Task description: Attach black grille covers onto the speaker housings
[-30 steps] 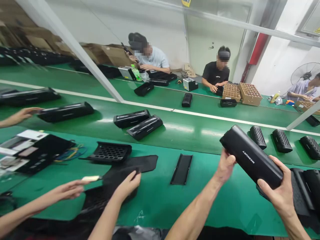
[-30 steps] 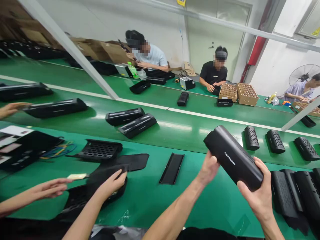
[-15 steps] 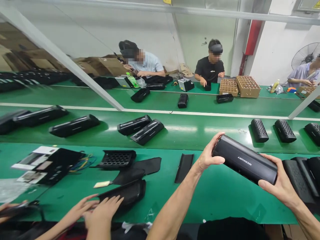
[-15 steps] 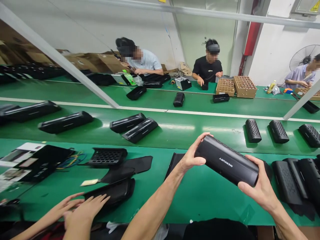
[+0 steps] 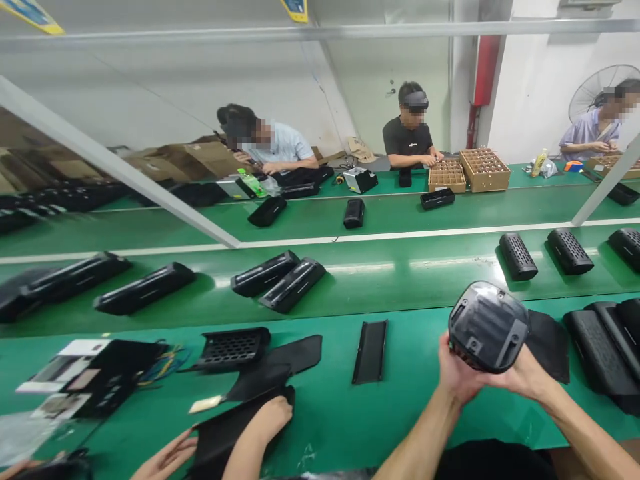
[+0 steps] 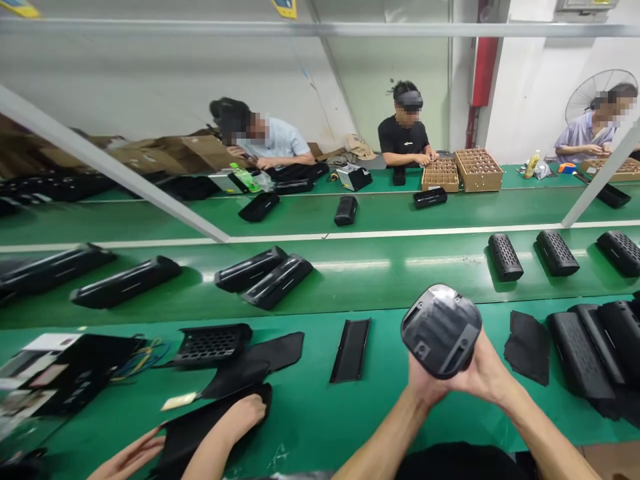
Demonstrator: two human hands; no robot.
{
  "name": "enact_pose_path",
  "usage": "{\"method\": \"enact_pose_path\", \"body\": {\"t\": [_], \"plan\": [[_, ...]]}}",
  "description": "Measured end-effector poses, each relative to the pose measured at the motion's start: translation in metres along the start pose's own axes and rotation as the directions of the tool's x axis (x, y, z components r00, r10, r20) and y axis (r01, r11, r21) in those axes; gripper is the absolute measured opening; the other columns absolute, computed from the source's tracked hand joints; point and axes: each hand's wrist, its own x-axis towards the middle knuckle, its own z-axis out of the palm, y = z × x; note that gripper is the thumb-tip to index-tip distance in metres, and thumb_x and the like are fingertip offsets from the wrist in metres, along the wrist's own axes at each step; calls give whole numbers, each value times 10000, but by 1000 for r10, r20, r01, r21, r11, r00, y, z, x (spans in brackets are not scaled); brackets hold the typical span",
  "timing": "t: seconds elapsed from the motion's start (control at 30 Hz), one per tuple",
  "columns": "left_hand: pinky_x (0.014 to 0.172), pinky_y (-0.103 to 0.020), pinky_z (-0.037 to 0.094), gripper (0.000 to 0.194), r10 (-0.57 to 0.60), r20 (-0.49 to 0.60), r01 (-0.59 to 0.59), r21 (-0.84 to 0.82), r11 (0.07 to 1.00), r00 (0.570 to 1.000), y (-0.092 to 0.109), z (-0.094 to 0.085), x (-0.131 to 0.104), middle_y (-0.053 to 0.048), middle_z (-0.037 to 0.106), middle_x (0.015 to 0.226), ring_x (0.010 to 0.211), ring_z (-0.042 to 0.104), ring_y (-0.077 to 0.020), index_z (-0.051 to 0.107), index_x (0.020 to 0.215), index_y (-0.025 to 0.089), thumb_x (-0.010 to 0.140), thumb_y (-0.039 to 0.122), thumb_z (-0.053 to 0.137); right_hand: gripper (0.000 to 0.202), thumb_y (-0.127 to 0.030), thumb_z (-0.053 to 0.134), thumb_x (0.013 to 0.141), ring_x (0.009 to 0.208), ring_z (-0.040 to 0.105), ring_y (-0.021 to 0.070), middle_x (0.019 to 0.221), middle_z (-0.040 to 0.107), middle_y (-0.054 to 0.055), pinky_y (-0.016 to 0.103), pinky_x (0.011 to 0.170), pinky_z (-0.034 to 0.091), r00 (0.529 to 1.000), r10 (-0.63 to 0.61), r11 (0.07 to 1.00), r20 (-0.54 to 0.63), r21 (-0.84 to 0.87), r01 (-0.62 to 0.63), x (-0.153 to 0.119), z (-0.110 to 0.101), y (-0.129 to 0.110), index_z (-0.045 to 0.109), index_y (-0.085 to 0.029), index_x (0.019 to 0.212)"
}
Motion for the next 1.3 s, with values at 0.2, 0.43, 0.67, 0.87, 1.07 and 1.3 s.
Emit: {"method": "enact_pose_path", "body": {"t": [0.2, 0.43, 0.67, 0.87, 1.07, 1.3], "plan": [[1138, -581, 478, 861, 180, -83, -133, 403, 906, 980, 40, -5, -23, -143, 467, 1661, 1522, 413, -409, 578, 1499, 291, 775, 705, 794, 1074, -339, 822, 689, 1287, 627, 404, 1507, 578, 132, 551, 1056, 530, 995, 3, 911, 97, -411, 37, 17, -25, -19, 315, -316, 1636], [1163, -497, 455, 1081, 139, 118, -154, 945, 287, 983, 91, -3, -38, -145, 425, 1634, 1422, 490, -418, 493, 1558, 271, 636, 623, 933, 1049, -393, 867, 645, 1142, 671, 442, 1335, 681, 185, 584, 956, 549, 895, 283, 706, 346, -706, 50, 20, -42, -14, 473, -231, 1604], [1022, -459, 514, 938, 329, 63, -181, 923, 341, 942, 76, -21, -52, -109, 617, 1329, 1149, 623, -329, 510, 1465, 239, 689, 635, 857, 1141, -620, 853, 764, 1570, 329, 421, 1728, 299, 144, 601, 1239, 349, 950, 294, 932, 108, -255, -260, -32, -59, 20, 240, -344, 1685], [997, -432, 515, 900, 314, 11, -179, 842, 509, 949, 73, -27, -46, -108, 582, 1375, 1121, 621, -310, 523, 1415, 243, 655, 586, 863, 1169, -710, 843, 752, 1516, 410, 420, 1742, 209, 183, 556, 1182, 434, 963, 268, 963, 39, 7, -269, -52, -40, 29, 212, -323, 1656], [956, -414, 521, 872, 302, 0, -161, 846, 509, 953, 75, -21, -47, -86, 610, 1281, 1065, 619, -290, 541, 1403, 247, 657, 570, 855, 984, -706, 756, 834, 1355, 568, 380, 1599, 419, 179, 497, 1070, 538, 951, 310, 950, 23, 21, -310, -46, -38, 10, 292, -308, 1605], [1035, -472, 514, 852, 330, 2, -164, 872, 462, 944, 86, 0, -62, -108, 595, 1404, 1162, 622, -346, 565, 1409, 263, 672, 596, 834, 870, -617, 757, 863, 1397, 531, 371, 1610, 431, 153, 477, 1098, 516, 952, 302, 953, -50, -10, -303, -50, -31, -18, 356, -304, 1569]]}}
